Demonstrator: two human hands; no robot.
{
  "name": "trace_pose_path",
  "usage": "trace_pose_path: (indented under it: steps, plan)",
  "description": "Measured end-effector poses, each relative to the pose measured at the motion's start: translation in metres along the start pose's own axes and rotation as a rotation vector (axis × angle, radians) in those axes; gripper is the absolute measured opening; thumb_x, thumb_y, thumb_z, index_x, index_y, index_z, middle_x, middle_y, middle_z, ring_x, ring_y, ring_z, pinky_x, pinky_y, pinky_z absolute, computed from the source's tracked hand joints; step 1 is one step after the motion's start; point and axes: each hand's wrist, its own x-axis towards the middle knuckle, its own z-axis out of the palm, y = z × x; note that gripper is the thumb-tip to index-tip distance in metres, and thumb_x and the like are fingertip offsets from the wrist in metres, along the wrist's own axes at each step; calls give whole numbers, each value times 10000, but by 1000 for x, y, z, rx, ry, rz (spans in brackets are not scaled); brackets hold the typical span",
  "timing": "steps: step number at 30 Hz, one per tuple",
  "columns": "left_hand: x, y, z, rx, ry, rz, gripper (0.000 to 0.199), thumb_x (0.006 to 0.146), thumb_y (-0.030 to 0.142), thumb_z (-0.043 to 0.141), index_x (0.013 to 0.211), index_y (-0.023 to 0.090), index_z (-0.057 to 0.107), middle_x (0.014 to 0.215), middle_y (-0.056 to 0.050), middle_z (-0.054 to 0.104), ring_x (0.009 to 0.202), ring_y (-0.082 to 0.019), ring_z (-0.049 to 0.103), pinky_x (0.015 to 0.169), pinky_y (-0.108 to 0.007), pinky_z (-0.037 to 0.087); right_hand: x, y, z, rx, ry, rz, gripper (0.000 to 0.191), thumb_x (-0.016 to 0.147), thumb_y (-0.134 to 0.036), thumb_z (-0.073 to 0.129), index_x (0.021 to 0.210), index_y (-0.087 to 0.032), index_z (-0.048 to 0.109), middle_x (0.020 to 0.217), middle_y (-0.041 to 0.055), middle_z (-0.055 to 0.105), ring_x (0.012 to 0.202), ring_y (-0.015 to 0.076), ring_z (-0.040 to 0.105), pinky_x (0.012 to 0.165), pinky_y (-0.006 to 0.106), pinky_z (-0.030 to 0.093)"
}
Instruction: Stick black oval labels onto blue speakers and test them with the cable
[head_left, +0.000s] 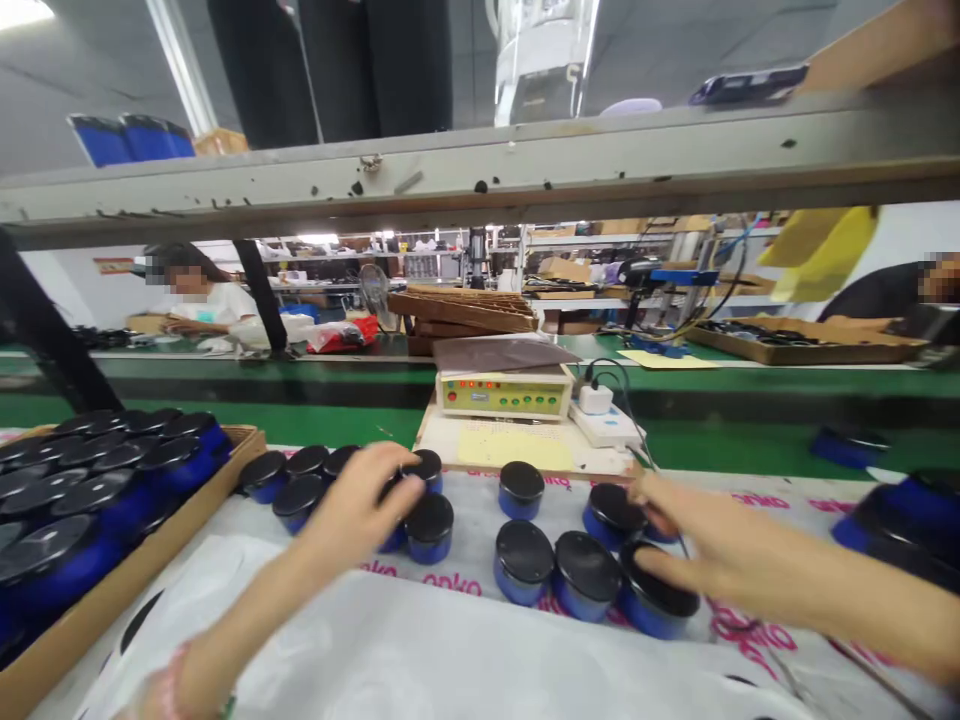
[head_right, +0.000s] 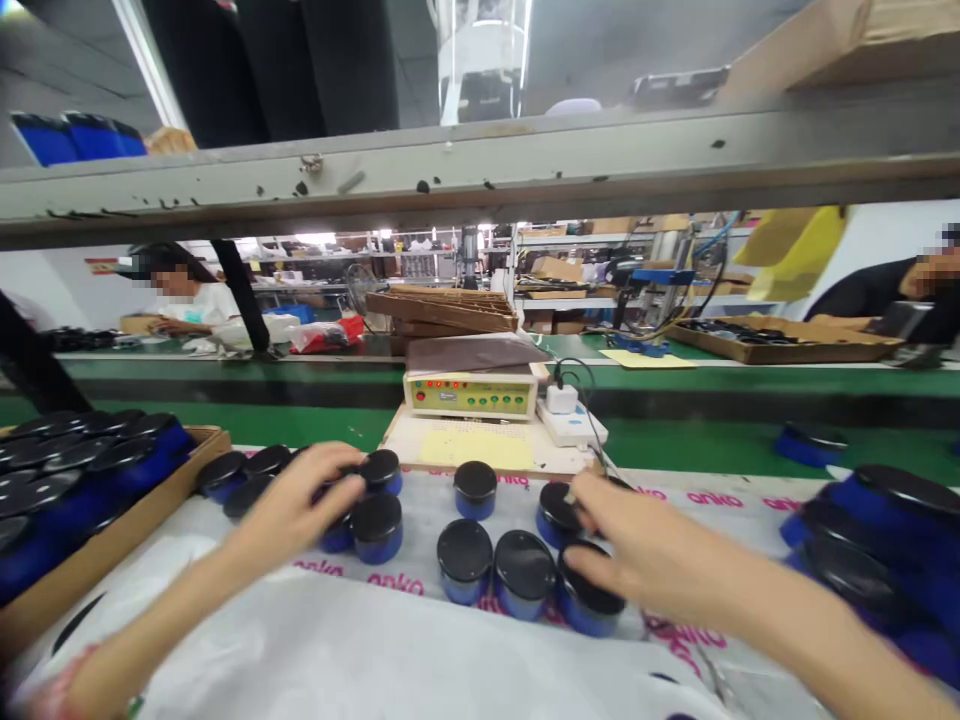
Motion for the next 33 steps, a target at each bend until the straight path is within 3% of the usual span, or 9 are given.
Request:
trace_pose_path:
  steps: [2, 5, 8, 12, 16, 20, 23, 28, 33]
  plan:
    - [-8, 44, 31, -34, -323, 155, 479, 797, 509, 591, 1230, 310, 549, 1348, -38, 489, 1245, -269, 448, 1044, -387, 371, -10, -11, 20, -79, -187, -21, 170, 734, -362, 582, 802, -241, 483, 798, 31, 606, 714, 227, 578, 598, 329, 446]
    - [-10, 81, 69, -86, -542, 216, 715, 754, 525, 645, 1367, 237, 415, 1347, -134, 460, 1188, -348, 485, 979, -485, 414, -22, -16, 42, -104, -206, -60, 193, 735, -306, 599, 887, -239, 501, 1042, 80, 590, 995, 303, 539, 754, 407, 477]
    - [-2, 89, 91, -137, -549, 266, 618, 798, 390, 631, 1356, 232, 419, 1286, -112, 499, 1152, -310, 517, 995, -447, 409, -29, -5, 57, -78, -139, -136, 156, 783, -207, 538, 933, -237, 505, 1206, 73, 544, 1148, 290, 467, 870, 431, 467]
    - [6, 89, 97, -175, -550, 297, 588, 827, 313, 592, 1375, 272, 382, 1414, -83, 366, 1177, -261, 515, 996, -357, 421, -32, 17, 70, -116, -27, -152, 106, 847, -189, 446, 916, -230, 515, 1150, 89, 581, 1077, 295, 512, 802, 454, 495]
    - [16, 92, 93, -165, -497, 229, 523, 815, 489, 574, 1291, 298, 473, 1390, -72, 387, 1055, -271, 593, 891, -370, 483, -33, 31, 69, -76, 27, -155, 52, 850, -276, 485, 862, -232, 511, 1202, 99, 545, 1126, 288, 496, 862, 441, 482]
    - [45, 86, 101, -123, -354, 38, 541, 894, 573, 363, 1270, 197, 462, 1285, -150, 470, 1118, -314, 552, 942, -443, 417, -35, 33, 63, -38, 39, -40, 151, 848, -378, 492, 866, -231, 467, 1278, 113, 449, 942, 242, 589, 769, 405, 512]
    - [64, 83, 118, -130, -396, -6, 529, 834, 566, 522, 1163, 152, 534, 1169, -152, 568, 1085, -295, 568, 913, -424, 441, -34, 29, 63, 0, -32, -10, 96, 838, -316, 464, 861, -226, 442, 1385, 135, 336, 954, 241, 607, 763, 397, 515]
    - [74, 97, 144, -189, -471, 80, 336, 898, 389, 551, 1134, 150, 555, 1081, -76, 613, 949, -201, 608, 852, -422, 491, -27, 24, 64, 103, -70, -68, 96, 798, -246, 479, 772, -234, 387, 1418, 113, 327, 1314, 271, 358, 948, 399, 450]
    - [70, 105, 146, -213, -512, 144, 372, 912, 415, 514, 1160, 141, 555, 1160, -110, 599, 1048, -230, 587, 921, -454, 460, -26, 26, 62, 96, -58, -77, 112, 788, -251, 500, 774, -230, 391, 1424, 115, 325, 1349, 283, 283, 1011, 455, 387]
